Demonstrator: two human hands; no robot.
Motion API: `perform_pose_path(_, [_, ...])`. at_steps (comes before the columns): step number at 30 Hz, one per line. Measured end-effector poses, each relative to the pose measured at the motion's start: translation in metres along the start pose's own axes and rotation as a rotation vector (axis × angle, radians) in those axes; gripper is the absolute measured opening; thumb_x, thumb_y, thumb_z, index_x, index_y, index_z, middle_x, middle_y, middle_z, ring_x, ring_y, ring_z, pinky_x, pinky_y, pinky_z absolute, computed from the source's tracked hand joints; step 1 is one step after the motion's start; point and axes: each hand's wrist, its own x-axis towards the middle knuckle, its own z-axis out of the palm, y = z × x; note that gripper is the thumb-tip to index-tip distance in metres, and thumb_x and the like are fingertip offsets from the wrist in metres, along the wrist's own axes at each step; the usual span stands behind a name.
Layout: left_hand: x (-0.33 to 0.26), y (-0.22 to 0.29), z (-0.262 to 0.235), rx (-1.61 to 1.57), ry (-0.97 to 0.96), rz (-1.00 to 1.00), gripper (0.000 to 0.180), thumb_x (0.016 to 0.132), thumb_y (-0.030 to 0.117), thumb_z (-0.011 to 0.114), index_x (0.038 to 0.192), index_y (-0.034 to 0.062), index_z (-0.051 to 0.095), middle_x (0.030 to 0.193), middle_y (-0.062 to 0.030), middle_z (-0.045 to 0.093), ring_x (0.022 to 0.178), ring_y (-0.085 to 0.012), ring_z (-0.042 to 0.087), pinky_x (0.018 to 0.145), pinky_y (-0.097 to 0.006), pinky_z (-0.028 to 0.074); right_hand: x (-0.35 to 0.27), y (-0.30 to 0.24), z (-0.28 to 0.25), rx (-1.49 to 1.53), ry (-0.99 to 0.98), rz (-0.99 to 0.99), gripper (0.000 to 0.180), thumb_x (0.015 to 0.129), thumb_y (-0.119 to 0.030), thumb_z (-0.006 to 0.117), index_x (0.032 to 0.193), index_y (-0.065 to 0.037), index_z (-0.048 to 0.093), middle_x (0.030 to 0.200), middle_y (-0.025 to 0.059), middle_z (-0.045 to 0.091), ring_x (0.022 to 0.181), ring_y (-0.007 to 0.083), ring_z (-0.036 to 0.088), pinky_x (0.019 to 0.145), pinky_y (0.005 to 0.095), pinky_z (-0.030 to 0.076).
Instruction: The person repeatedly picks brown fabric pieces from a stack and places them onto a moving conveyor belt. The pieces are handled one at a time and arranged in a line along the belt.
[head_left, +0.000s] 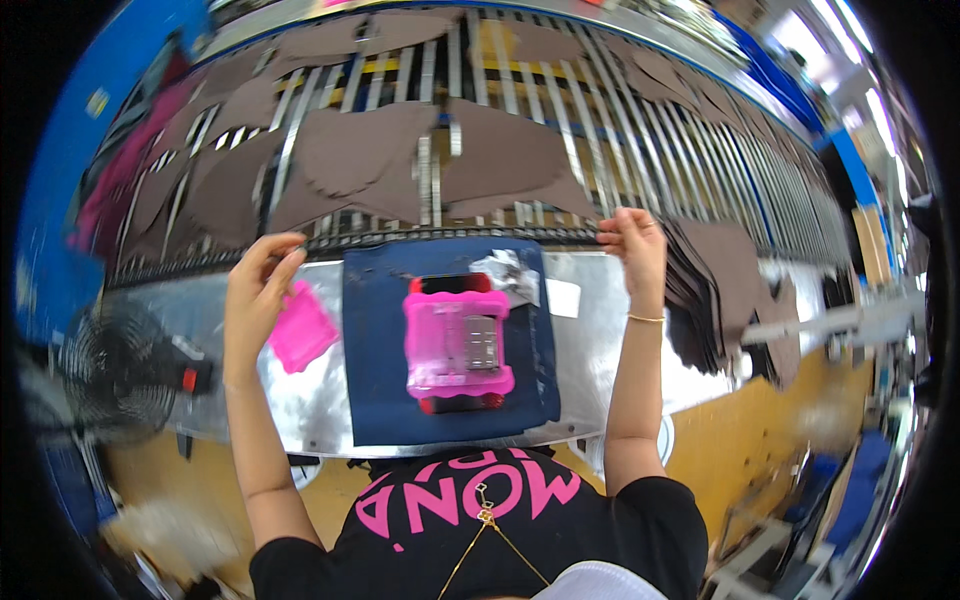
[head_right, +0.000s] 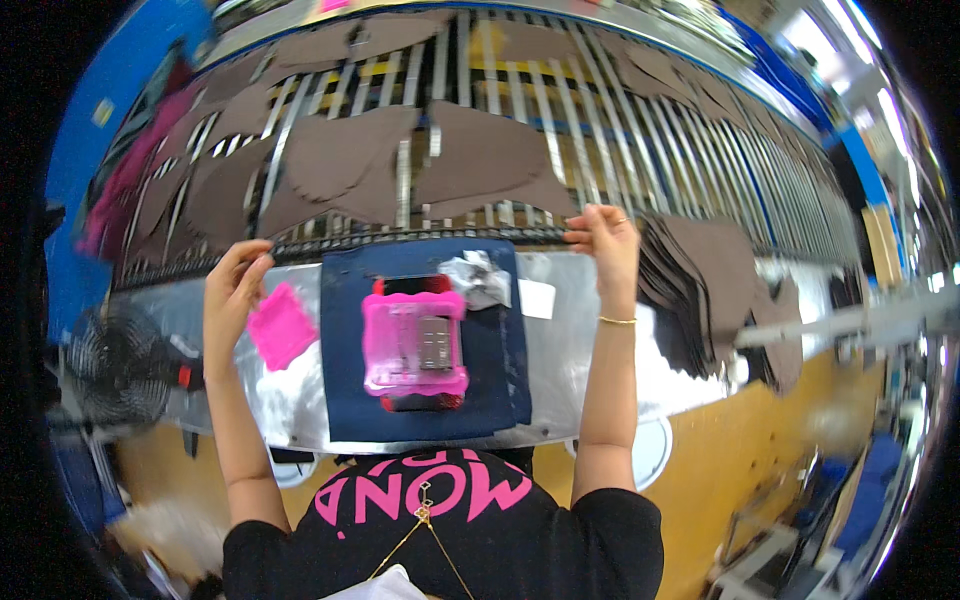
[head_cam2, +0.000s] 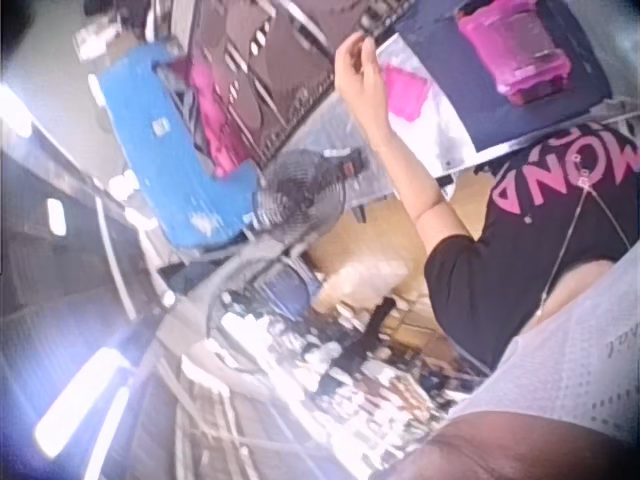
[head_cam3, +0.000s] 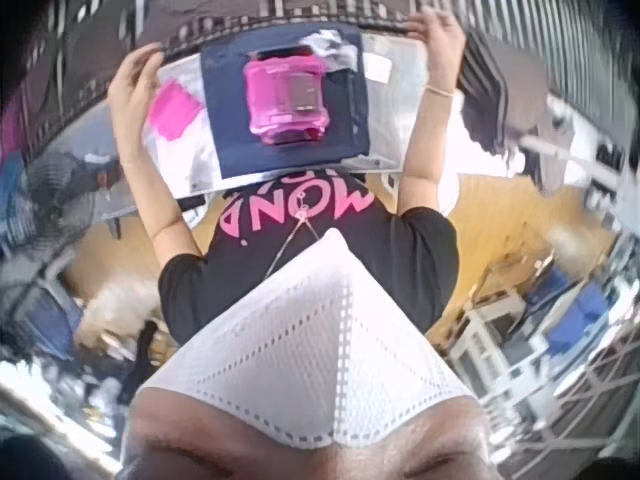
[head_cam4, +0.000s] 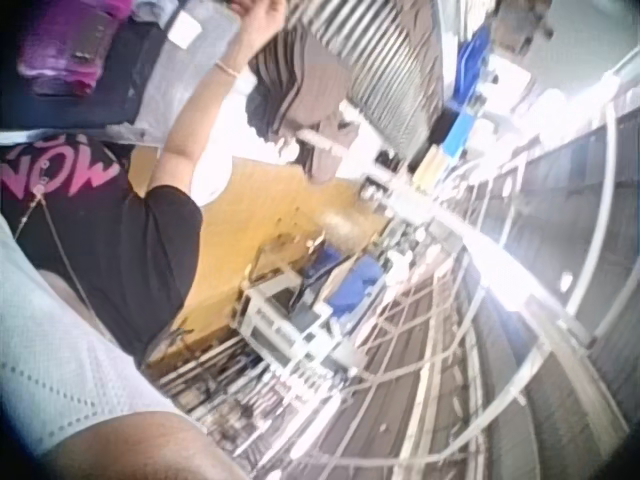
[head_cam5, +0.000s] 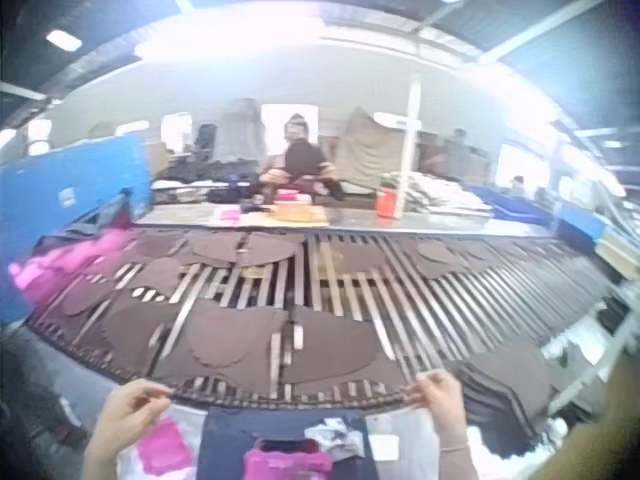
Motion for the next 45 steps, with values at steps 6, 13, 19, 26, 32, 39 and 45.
perform_pose_path(6, [0.012,-0.013,0.022,-0.06,-0.107,0.031,0.019,0.091,0.013,0.06,0.107,0.0028,0.062,0.079,0.0017,0.056,0.059,-0.0023,0.046,0.05,-0.017,0.034,-0.026,-0.018,-0.218,-1.354,0.944,-0.331,0.045,0.082,-0.038,0.069,0.102,0.002,0.064,0.101,0.023,0.064,0.094,0.0322,0.064,0.077,0.0395,0.052])
perform_pose_path(13, [0.015,-0.011,0.04,-0.07,-0.178,0.024,0.02,0.092,0.015,0.06,0.109,0.0035,0.061,0.079,0.0019,0.057,0.058,-0.0025,0.047,0.048,-0.017,0.033,-0.038,-0.006,-0.254,-1.412,0.945,0.209,0.07,0.071,-0.058,0.069,0.106,0.003,0.065,0.109,0.0261,0.062,0.105,0.0404,0.057,0.091,0.044,0.046])
perform_pose_path(19, [0.007,-0.004,0.038,-0.008,-0.182,0.059,0.016,0.088,0.011,0.063,0.102,0.0028,0.063,0.08,0.0011,0.057,0.06,-0.0039,0.049,0.05,-0.019,0.038,-0.022,0.008,-0.313,-1.626,0.829,0.228,0.06,0.07,-0.065,0.064,0.093,-0.009,0.072,0.1,0.0177,0.067,0.095,0.0391,0.063,0.083,0.0472,0.049])
perform_pose_path(26, [-0.006,-0.008,0.019,0.036,-0.178,0.081,0.019,0.087,0.014,0.064,0.103,0.002,0.064,0.084,-0.002,0.058,0.062,-0.0068,0.05,0.053,-0.021,0.043,-0.008,0.012,-0.336,-1.513,0.793,0.231,0.087,0.059,-0.071,0.07,0.09,0.01,0.067,0.094,0.0293,0.065,0.098,0.044,0.06,0.092,0.0507,0.042])
perform_pose_path(32, [-0.005,-0.011,0.021,0.028,-0.188,0.083,0.022,0.087,0.018,0.064,0.102,0.0012,0.064,0.085,-0.0037,0.059,0.061,-0.008,0.051,0.052,-0.022,0.044,-0.007,0.001,-0.346,-1.228,0.742,0.35,0.093,0.061,-0.061,0.077,0.105,0.019,0.058,0.107,0.0327,0.061,0.105,0.0402,0.06,0.092,0.0413,0.046])
perform_pose_path(39, [-0.004,-0.006,0.025,0.09,-0.205,0.138,0.022,0.087,0.016,0.065,0.101,0.0004,0.063,0.084,-0.005,0.06,0.061,-0.0098,0.052,0.054,-0.024,0.045,-0.024,-0.022,-0.308,-1.318,0.474,0.044,0.076,0.08,-0.041,0.07,0.126,0.014,0.045,0.123,0.0267,0.055,0.116,0.036,0.054,0.097,0.0382,0.041])
perform_pose_path(45, [-0.002,0.009,0.034,0.126,-0.212,0.203,0.022,0.086,0.016,0.065,0.102,0.0007,0.063,0.086,-0.0057,0.06,0.063,-0.0107,0.054,0.059,-0.024,0.045,-0.056,-0.099,-0.168,-1.394,0.53,-0.473,0.047,0.096,-0.024,0.051,0.132,0.005,0.043,0.118,0.0259,0.058,0.107,0.04,0.055,0.092,0.0391,0.043])
